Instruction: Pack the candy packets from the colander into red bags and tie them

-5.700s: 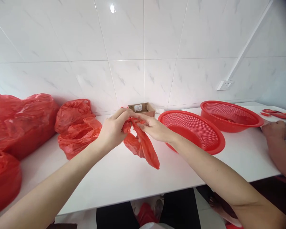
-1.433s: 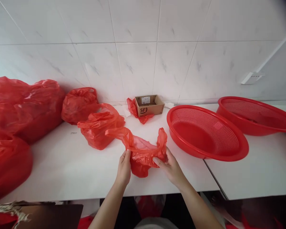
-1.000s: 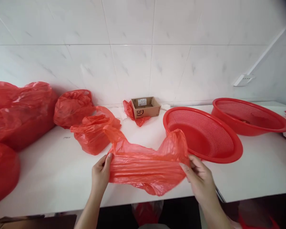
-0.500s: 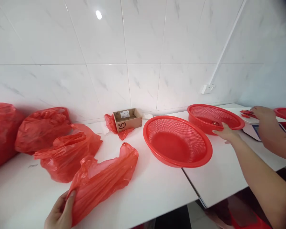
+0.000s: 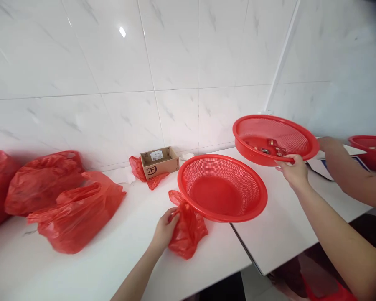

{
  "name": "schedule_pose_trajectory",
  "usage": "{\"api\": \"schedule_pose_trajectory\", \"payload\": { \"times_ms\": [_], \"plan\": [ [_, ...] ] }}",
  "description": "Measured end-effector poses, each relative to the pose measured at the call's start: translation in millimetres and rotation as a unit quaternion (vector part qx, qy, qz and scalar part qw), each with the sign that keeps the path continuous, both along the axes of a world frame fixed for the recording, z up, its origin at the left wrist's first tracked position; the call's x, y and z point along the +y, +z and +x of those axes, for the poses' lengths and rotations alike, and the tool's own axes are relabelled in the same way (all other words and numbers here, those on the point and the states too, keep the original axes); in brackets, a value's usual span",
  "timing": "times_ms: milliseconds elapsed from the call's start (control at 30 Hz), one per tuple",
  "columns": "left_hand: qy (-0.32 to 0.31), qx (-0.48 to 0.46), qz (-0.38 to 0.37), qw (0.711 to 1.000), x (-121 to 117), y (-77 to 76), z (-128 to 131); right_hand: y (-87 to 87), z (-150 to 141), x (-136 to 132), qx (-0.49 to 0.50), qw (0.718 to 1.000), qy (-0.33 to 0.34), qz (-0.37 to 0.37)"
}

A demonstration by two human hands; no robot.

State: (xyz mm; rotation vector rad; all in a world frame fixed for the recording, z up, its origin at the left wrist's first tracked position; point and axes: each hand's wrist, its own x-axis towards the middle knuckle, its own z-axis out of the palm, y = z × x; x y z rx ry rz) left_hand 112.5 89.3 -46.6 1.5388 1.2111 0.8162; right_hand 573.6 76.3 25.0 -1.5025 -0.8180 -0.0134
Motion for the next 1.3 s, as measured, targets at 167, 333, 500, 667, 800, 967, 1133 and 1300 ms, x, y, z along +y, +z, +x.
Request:
{"api": "schedule_pose_trajectory", "payload": {
  "times_ms": [167, 333, 500, 667, 800, 967, 1133, 1300],
  "plan": [
    [-0.066, 0.026, 0.072, 0.995, 41, -6.5, 81, 27.3, -54, -39, -0.004, 0.999, 0.049, 0.007],
    [-0.097, 0.035, 0.087, 0.991, 40, -1.7, 95, 27.3, -122, -77, -0.005, 0.988, 0.156, -0.016],
    [-0.022, 0.018, 0.092, 0.995, 21, -9.1, 19, 10.6, -172, -107, 0.009, 0.962, 0.267, -0.058],
    [0.153, 0.046, 0.067, 0.985, 5, -19.9, -99, -15.8, -201, -132, 0.046, 0.941, 0.314, -0.118],
    [0.243, 0.112, 0.058, 0.962, -14, -21.9, -170, -43.2, -210, -136, 0.05, 0.948, 0.262, -0.172],
    [0.275, 0.173, 0.05, 0.945, -36, -19.7, -195, -64.2, -221, -121, 0.068, 0.98, 0.127, -0.139],
    [0.254, 0.152, 0.046, 0.954, -44, -14.3, -181, -73.8, -274, -123, 0.223, 0.967, 0.124, -0.012],
    [0.223, -0.07, -0.047, 0.971, -62, -6.0, -170, -95.9, -344, -149, 0.19, 0.948, 0.244, -0.071]
  ]
}}
